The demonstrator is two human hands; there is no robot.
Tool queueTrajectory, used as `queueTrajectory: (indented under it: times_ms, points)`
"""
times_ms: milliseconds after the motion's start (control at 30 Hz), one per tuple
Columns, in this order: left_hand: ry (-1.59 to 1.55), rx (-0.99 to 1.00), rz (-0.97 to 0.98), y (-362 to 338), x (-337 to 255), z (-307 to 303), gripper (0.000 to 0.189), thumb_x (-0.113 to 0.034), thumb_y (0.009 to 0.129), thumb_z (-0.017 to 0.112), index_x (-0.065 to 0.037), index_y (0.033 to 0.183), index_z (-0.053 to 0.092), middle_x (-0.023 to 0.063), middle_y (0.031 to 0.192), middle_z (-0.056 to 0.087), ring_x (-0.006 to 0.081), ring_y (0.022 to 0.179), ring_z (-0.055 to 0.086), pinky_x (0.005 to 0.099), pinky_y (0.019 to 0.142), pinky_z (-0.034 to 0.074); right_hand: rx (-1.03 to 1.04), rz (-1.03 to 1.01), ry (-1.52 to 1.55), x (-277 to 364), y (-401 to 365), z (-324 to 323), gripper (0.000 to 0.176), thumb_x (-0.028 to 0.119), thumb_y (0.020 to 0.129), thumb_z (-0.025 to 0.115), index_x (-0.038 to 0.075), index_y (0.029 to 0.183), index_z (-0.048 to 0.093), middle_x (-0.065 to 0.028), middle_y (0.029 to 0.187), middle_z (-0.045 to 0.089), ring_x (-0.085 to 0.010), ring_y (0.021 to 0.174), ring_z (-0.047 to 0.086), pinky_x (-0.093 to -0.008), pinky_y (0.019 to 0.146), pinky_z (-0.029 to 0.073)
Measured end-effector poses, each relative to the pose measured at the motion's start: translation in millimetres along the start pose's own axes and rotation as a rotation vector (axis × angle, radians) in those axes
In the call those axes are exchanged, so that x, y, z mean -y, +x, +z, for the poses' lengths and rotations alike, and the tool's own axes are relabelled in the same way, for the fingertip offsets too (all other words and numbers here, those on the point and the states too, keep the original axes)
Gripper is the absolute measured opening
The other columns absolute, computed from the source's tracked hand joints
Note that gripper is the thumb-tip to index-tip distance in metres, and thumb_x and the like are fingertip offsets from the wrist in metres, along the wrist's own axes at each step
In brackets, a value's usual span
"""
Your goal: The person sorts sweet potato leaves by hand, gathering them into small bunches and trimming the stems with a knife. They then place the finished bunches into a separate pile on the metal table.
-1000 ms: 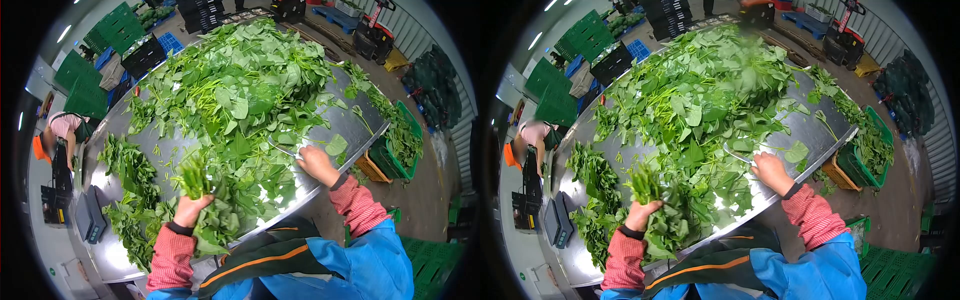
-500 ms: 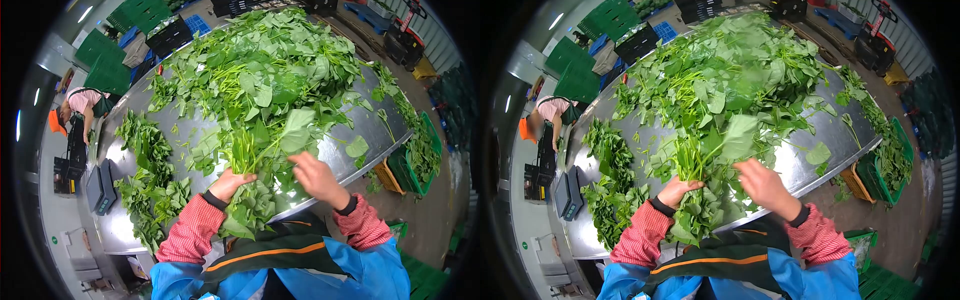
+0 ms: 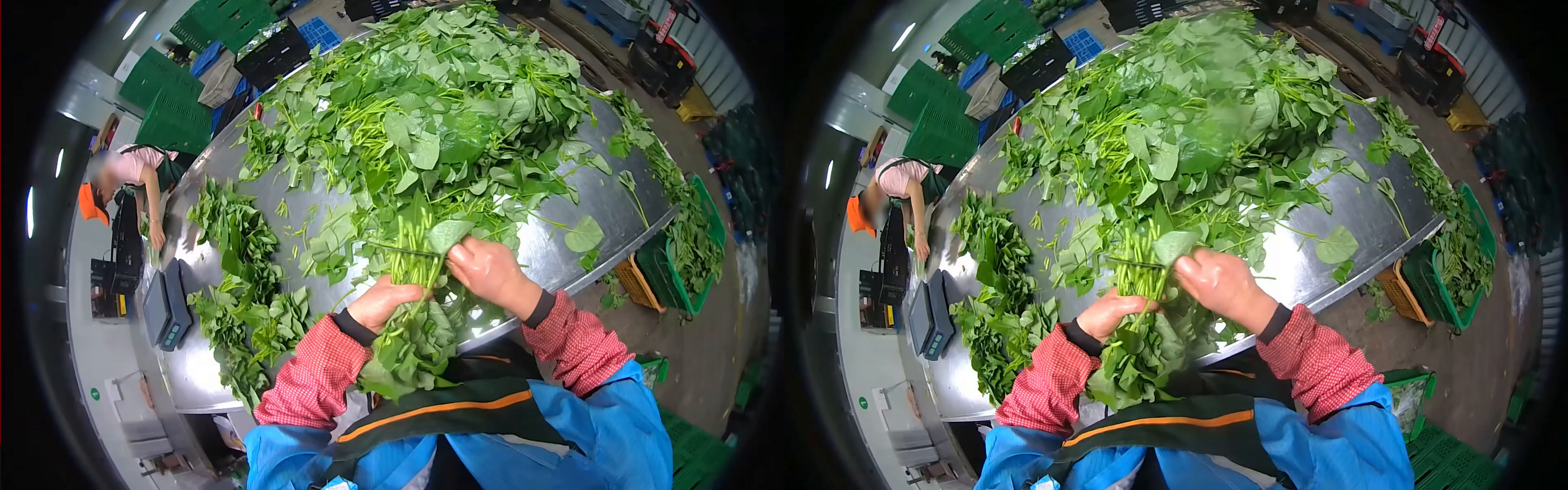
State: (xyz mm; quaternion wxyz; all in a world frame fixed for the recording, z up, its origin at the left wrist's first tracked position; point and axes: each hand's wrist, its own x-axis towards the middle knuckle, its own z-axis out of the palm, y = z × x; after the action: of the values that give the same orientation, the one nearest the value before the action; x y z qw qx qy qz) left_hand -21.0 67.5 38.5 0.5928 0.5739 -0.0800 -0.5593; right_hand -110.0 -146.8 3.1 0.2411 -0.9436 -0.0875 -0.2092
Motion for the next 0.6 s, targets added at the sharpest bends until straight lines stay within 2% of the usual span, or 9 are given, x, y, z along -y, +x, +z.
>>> queueTrajectory:
  times_ms: [100, 200, 233, 300, 333, 367, 433, 533, 600]
  points:
    - [0.135, -0.048, 0.027, 1.2, -0.9, 0.7, 0.04, -0.011, 0.079, 0.07, -0.002, 0.116, 0.06, 0.0032, 0.105, 0.063, 0.013, 0.094, 0.058, 0.0286, 0.085, 0.046, -0.036, -0.009, 0.008, -32.4, -30.5, 17.9, 0.014, 0.02, 0.085, 0.064, 0.011, 0.089, 0.055, -0.0097, 0.076, 0.057, -0.0291, 0.06, 0.061, -0.0381, 0.052, 0.05]
    - [0.328, -0.104, 0.2, -20.7, -34.1, 2.9, 0.038, -0.006, 0.076, 0.069, -0.002, 0.113, 0.06, 0.0014, 0.098, 0.064, 0.0132, 0.088, 0.058, 0.0286, 0.081, 0.047, 0.081, 0.225, -0.087, -66.7, -69.4, 12.3, 0.011, 0.017, 0.086, 0.063, 0.01, 0.092, 0.057, -0.009, 0.082, 0.06, -0.0288, 0.063, 0.062, -0.037, 0.053, 0.05]
    - [0.413, -0.138, 0.113, -20.2, -36.7, -11.1, 0.032, -0.007, 0.078, 0.067, -0.001, 0.109, 0.062, 0.0036, 0.092, 0.066, 0.0145, 0.082, 0.06, 0.0291, 0.077, 0.049, 0.017, 0.206, -0.079, -62.5, -56.1, 4.0, 0.01, 0.016, 0.086, 0.062, 0.01, 0.091, 0.057, -0.0085, 0.082, 0.06, -0.0279, 0.063, 0.061, -0.0363, 0.053, 0.05]
    - [0.761, -0.289, 0.257, -4.4, -23.2, -22.7, 0.038, -0.014, 0.075, 0.07, -0.003, 0.11, 0.062, 0.0095, 0.089, 0.069, 0.0217, 0.078, 0.065, 0.0326, 0.074, 0.051, -0.088, 0.188, -0.042, -36.9, -37.4, -13.8, 0.008, 0.014, 0.085, 0.062, 0.009, 0.09, 0.057, -0.0076, 0.082, 0.059, -0.026, 0.063, 0.061, -0.0348, 0.053, 0.05]
    - [1.026, -0.419, 0.212, 4.5, -10.4, -29.2, 0.044, -0.021, 0.07, 0.073, -0.005, 0.109, 0.062, 0.0171, 0.091, 0.069, 0.032, 0.082, 0.067, 0.0377, 0.075, 0.052, -0.124, -0.041, -0.133, -26.9, -20.4, -20.1, 0.008, 0.012, 0.083, 0.061, 0.01, 0.088, 0.056, -0.0057, 0.077, 0.055, -0.0223, 0.063, 0.06, -0.0326, 0.052, 0.049]
    - [1.232, -0.483, 0.19, 6.6, -13.5, -19.9, 0.046, -0.026, 0.067, 0.074, -0.004, 0.106, 0.062, 0.0202, 0.09, 0.068, 0.0379, 0.086, 0.065, 0.0426, 0.076, 0.053, -0.101, 0.003, -0.133, -11.2, -8.2, -22.5, 0.008, 0.014, 0.082, 0.062, 0.012, 0.086, 0.055, -0.0039, 0.073, 0.051, -0.02, 0.062, 0.059, -0.0308, 0.051, 0.049]
    - [1.448, -0.563, 0.138, 4.7, -27.0, 4.7, 0.043, -0.023, 0.066, 0.075, -0.004, 0.102, 0.062, 0.0198, 0.086, 0.068, 0.0358, 0.084, 0.066, 0.0447, 0.075, 0.053, -0.105, -0.057, -0.055, 13.3, 14.5, -29.5, 0.009, 0.015, 0.083, 0.062, 0.012, 0.086, 0.054, -0.0048, 0.07, 0.05, -0.0208, 0.062, 0.06, -0.0319, 0.051, 0.049]
    - [1.556, -0.62, 0.321, 0.6, -35.4, 11.9, 0.039, -0.02, 0.067, 0.074, -0.004, 0.1, 0.063, 0.0176, 0.082, 0.066, 0.0365, 0.076, 0.064, 0.0448, 0.068, 0.051, 0.034, 0.032, -0.109, 8.8, 18.4, -16.2, 0.012, 0.017, 0.083, 0.064, 0.012, 0.086, 0.053, -0.0065, 0.071, 0.051, -0.0222, 0.063, 0.061, -0.0334, 0.051, 0.049]
    - [1.625, -0.696, 0.482, -8.0, -42.8, 5.6, 0.037, -0.018, 0.066, 0.074, -0.005, 0.098, 0.063, 0.0153, 0.077, 0.063, 0.0355, 0.073, 0.062, 0.0446, 0.065, 0.049, 0.074, 0.136, -0.161, -33.6, -17.9, 3.7, 0.013, 0.017, 0.083, 0.063, 0.012, 0.086, 0.052, -0.0074, 0.071, 0.052, -0.0233, 0.062, 0.061, -0.0346, 0.051, 0.049]
